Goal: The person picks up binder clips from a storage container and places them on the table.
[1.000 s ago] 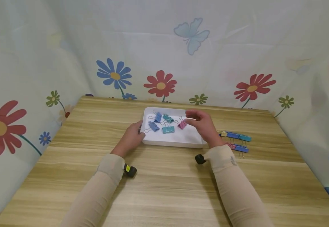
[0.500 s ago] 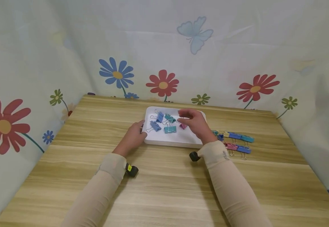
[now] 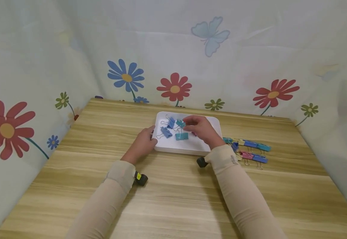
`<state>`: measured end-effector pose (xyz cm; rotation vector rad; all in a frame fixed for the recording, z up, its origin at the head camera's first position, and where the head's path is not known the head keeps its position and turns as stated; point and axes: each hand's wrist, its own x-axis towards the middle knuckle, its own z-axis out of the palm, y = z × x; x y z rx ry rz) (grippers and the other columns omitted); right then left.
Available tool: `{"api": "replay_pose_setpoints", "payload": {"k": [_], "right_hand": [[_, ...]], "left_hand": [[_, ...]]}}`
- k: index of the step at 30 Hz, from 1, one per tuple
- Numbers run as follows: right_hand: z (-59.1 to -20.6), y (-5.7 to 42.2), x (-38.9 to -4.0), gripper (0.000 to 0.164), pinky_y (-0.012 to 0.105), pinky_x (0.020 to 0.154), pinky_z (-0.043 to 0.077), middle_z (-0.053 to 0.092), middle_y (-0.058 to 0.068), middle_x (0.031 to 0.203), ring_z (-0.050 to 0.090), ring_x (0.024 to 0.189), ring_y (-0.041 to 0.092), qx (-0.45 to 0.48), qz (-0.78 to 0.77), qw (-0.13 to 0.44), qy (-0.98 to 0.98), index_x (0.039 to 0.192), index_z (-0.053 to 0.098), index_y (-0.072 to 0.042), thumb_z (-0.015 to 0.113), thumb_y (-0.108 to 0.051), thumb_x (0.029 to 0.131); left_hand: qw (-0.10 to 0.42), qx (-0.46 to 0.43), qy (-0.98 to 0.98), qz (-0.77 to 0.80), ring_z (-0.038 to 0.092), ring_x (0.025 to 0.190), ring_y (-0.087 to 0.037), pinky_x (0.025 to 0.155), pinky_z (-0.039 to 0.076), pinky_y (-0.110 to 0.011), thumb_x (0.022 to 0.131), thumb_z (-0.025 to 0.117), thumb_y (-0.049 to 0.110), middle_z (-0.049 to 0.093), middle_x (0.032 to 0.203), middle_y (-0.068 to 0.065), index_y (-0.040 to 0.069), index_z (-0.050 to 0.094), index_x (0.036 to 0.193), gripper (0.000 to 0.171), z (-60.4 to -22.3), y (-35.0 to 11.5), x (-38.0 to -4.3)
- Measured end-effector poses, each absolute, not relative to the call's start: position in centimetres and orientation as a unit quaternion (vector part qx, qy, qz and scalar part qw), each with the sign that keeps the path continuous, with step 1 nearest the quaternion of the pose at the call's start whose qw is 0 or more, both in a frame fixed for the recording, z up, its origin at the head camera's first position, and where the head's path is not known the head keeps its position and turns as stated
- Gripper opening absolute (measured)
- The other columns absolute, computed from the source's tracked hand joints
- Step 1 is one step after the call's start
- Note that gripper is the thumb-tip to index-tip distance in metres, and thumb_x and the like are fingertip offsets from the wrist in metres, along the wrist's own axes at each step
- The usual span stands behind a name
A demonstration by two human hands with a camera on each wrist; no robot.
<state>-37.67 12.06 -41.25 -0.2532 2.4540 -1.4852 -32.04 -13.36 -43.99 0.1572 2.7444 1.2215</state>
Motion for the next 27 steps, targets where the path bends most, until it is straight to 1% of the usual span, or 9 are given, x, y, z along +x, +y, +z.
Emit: {"api": "replay_pose_setpoints", "payload": {"k": [5,8,10,14,18,22,27], "right_hand": [[-41.3,11.2,-38.1,0.040,0.039,0.094,0.050,0.061,0.009,0.130,0.055,0.113,0.024,-0.086,-0.484,0.139,0.860,0.128,0.063,-0.014,0.069,-0.019,0.088],[-41.2,10.6,-38.2,0.040,0.042,0.101,0.048,0.061,0.011,0.130,0.056,0.116,0.025,-0.091,-0.466,0.136,0.869,0.127,0.063,-0.011,0.069,-0.017,0.088],[-41.2,10.2,-38.4,0.039,0.043,0.103,0.047,0.062,0.011,0.128,0.056,0.115,0.025,-0.091,-0.454,0.134,0.876,0.126,0.064,-0.010,0.069,-0.016,0.088],[-41.5,9.7,-38.8,0.035,0.041,0.099,0.048,0.066,0.008,0.120,0.057,0.109,0.024,-0.090,-0.418,0.134,0.894,0.122,0.067,-0.011,0.069,-0.017,0.088],[-41.6,9.4,-38.9,0.024,0.038,0.093,0.049,0.069,0.004,0.110,0.057,0.101,0.022,-0.102,-0.370,0.126,0.915,0.111,0.073,-0.013,0.068,-0.019,0.088],[-41.2,9.1,-38.6,0.015,0.037,0.088,0.051,0.072,0.003,0.102,0.059,0.096,0.021,-0.125,-0.324,0.108,0.932,0.100,0.076,-0.014,0.066,-0.017,0.089],[-40.4,9.0,-38.1,0.013,0.034,0.080,0.053,0.073,0.003,0.097,0.061,0.088,0.019,-0.160,-0.273,0.092,0.944,0.096,0.077,-0.012,0.066,-0.015,0.089]], "left_hand": [[0.061,0.056,0.910,0.405,0.052,0.123,-0.028,0.108,0.043,-0.043,0.091,0.048,0.012,0.045,0.142,-0.020,0.001,0.028,0.151,0.065,-44.1,-13.3,-32.1],[0.064,0.051,0.910,0.405,0.051,0.124,-0.028,0.108,0.043,-0.043,0.091,0.049,0.013,0.045,0.143,-0.019,0.002,0.027,0.152,0.065,-44.2,-13.3,-32.1],[0.065,0.048,0.910,0.407,0.052,0.124,-0.028,0.108,0.043,-0.043,0.091,0.049,0.012,0.045,0.143,-0.019,0.002,0.027,0.152,0.066,-44.2,-13.3,-32.1],[0.064,0.048,0.910,0.408,0.052,0.124,-0.029,0.108,0.043,-0.043,0.091,0.049,0.012,0.045,0.143,-0.020,0.002,0.027,0.152,0.065,-44.2,-13.3,-32.2],[0.063,0.049,0.911,0.405,0.053,0.123,-0.029,0.107,0.043,-0.043,0.091,0.049,0.012,0.045,0.142,-0.020,0.001,0.028,0.151,0.065,-44.1,-13.2,-32.1],[0.062,0.048,0.912,0.403,0.053,0.122,-0.029,0.107,0.044,-0.043,0.091,0.049,0.011,0.046,0.141,-0.021,0.001,0.028,0.151,0.064,-43.9,-13.1,-32.0],[0.057,0.051,0.913,0.401,0.052,0.123,-0.030,0.107,0.043,-0.044,0.090,0.049,0.011,0.046,0.141,-0.021,0.000,0.028,0.151,0.065,-43.7,-13.2,-31.8]]}}
